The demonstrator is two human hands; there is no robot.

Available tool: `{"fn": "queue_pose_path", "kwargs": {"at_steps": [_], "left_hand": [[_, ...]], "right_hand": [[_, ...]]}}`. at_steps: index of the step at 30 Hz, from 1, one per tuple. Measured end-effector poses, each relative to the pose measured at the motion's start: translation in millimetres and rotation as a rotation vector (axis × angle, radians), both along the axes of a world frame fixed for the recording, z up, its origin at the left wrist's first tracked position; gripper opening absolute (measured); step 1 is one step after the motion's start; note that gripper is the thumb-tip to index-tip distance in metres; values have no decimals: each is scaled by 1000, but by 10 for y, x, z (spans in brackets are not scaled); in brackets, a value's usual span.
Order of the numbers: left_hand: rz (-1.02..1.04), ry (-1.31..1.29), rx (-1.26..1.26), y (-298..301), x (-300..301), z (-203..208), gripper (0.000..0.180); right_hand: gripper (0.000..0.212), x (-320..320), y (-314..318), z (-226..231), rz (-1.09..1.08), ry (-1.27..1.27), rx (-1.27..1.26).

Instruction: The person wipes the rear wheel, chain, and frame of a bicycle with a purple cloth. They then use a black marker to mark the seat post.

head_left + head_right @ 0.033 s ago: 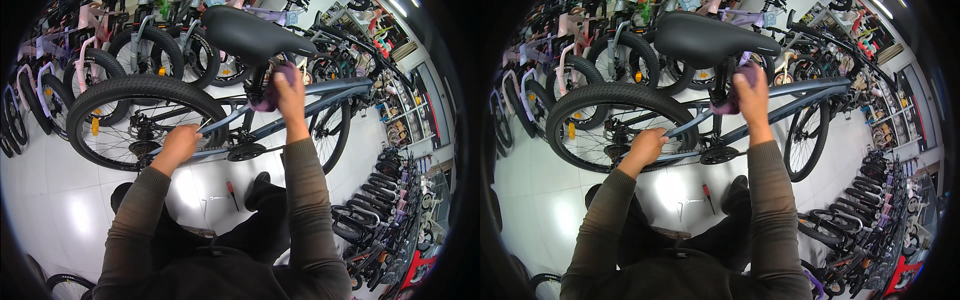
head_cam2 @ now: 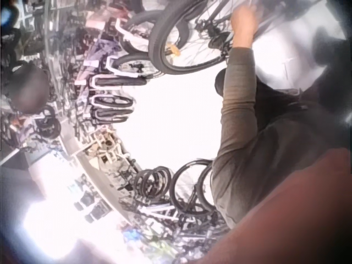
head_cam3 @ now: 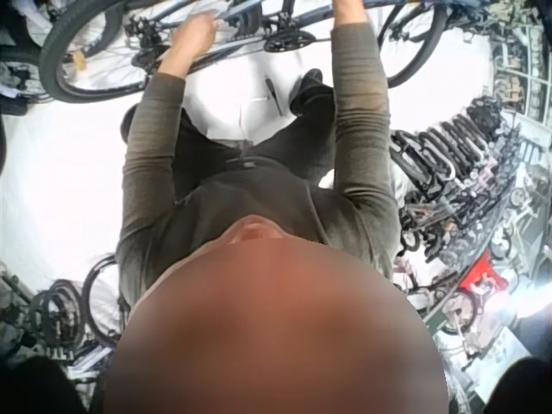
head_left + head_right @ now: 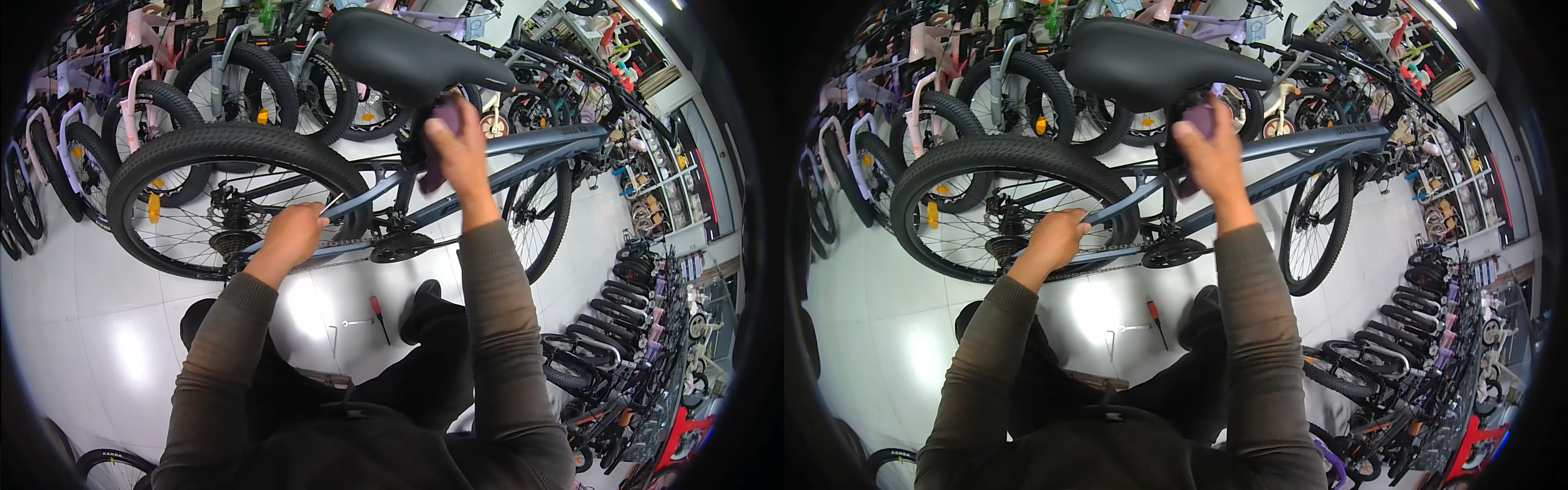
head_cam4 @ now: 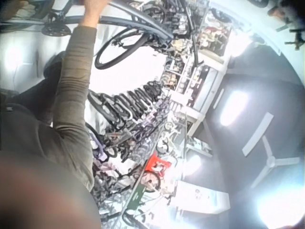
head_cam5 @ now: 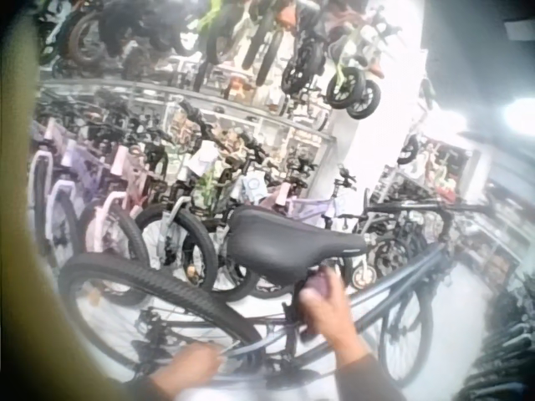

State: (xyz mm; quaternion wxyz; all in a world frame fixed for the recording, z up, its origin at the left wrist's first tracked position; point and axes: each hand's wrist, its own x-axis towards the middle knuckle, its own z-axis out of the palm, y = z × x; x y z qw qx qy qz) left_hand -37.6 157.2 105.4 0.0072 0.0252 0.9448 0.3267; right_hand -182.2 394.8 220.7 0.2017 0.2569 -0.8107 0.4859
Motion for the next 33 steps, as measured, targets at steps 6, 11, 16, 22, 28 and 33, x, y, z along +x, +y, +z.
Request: {"fn": "queue_pose_path", "kwargs": {"at_steps": [6, 11, 16, 22, 28, 33], "left_hand": [[27, -14, -3, 19, 5, 16, 20], [14, -56, 3, 6, 20, 59, 21], [7, 13, 29, 2, 18, -3, 21], [14, -11, -9, 28, -6, -14, 21], [-10, -71, -6, -23, -3, 43, 22], [13, -49, 21, -1, -16, 5, 21]], "right_hand": [[58, 57, -259, -369, -279, 29, 172], [54, 288, -185, -208, -288, -97, 60], [63, 644, -514, 307, -16, 424, -390], [45, 527, -1055, 431, -299, 1008, 406], [36, 824, -778, -155, -2, 783, 700], [32, 923, -636, 226, -8, 823, 378]]}}
